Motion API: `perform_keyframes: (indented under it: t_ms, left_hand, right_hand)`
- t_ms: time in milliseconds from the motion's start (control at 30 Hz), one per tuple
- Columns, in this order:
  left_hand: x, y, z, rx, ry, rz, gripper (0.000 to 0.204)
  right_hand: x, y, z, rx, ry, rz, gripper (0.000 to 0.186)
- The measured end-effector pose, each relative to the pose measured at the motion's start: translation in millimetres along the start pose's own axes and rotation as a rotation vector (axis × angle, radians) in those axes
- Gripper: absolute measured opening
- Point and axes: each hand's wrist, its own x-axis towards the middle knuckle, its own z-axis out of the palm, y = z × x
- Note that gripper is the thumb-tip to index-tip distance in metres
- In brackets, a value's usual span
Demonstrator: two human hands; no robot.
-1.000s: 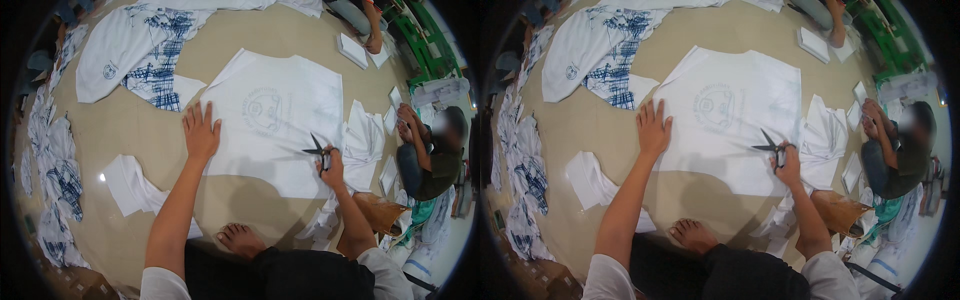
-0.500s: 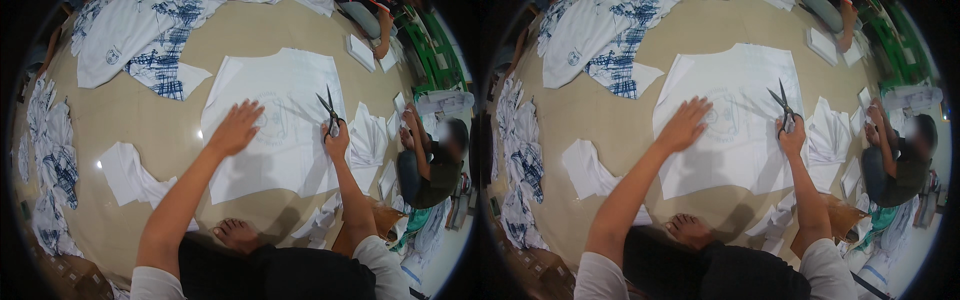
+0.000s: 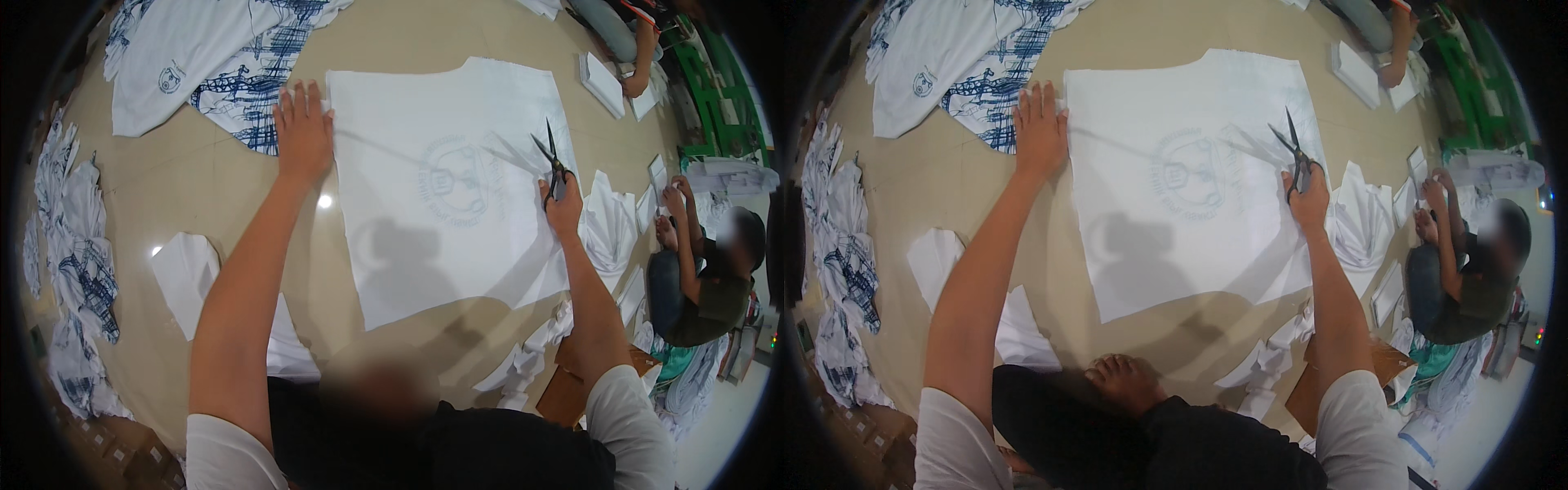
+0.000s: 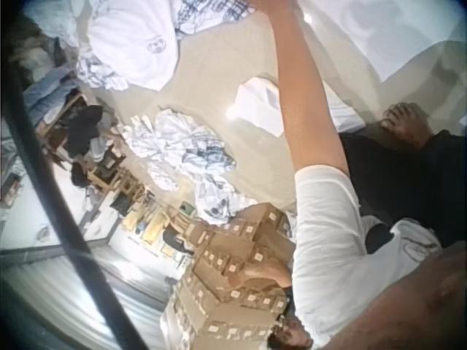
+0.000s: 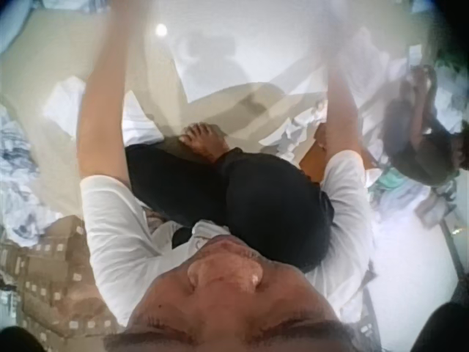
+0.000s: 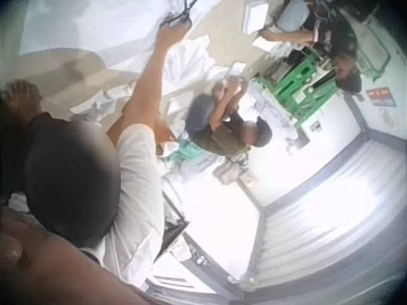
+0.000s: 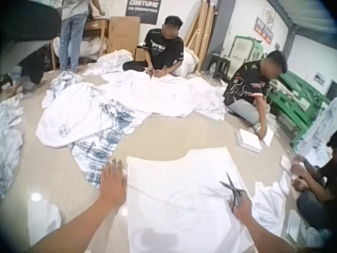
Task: The person cuts a large white fabric sheet with a printed design using scissors. They trim the edges and shape the fabric while sitting on the floor.
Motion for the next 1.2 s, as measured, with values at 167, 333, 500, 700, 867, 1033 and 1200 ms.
perform_keyframes:
  t_ms: [167,333,500,700,867,1033,1200]
  left_hand:
    - [-104,66,-60,-0.324,-0.124,0.027,0.062]
    - [-213,133,-135,-0.349,-0.364,-0.303,0.063]
    - [-255,164,-147,-0.291,-0.605,-0.373,0.052]
    - [-280,154,-133,-0.684,-0.614,-0.646,0.037]
    - [-293,173,-130,-1.322,-0.413,-1.203,0.03]
    - [-291,180,-132,-1.262,-0.532,-1.173,0.033]
    - [-296,161,-134,-1.249,-0.64,-1.213,0.031]
  right_hand:
    - [10,-11,-12,-0.002,0.076,0.006,0.066]
    - [-58,-82,-44,0.214,0.021,0.238,0.039]
    - [-225,-159,-96,0.755,-0.502,0.663,0.031]
    - [-310,-204,-146,0.926,-1.047,0.836,0.035]
    - [-313,-219,-162,0.971,-1.217,0.886,0.039]
    - [-315,-219,-133,1.035,-1.186,0.84,0.04]
    - [-301,-241,-121,1.085,-1.156,0.873,0.041]
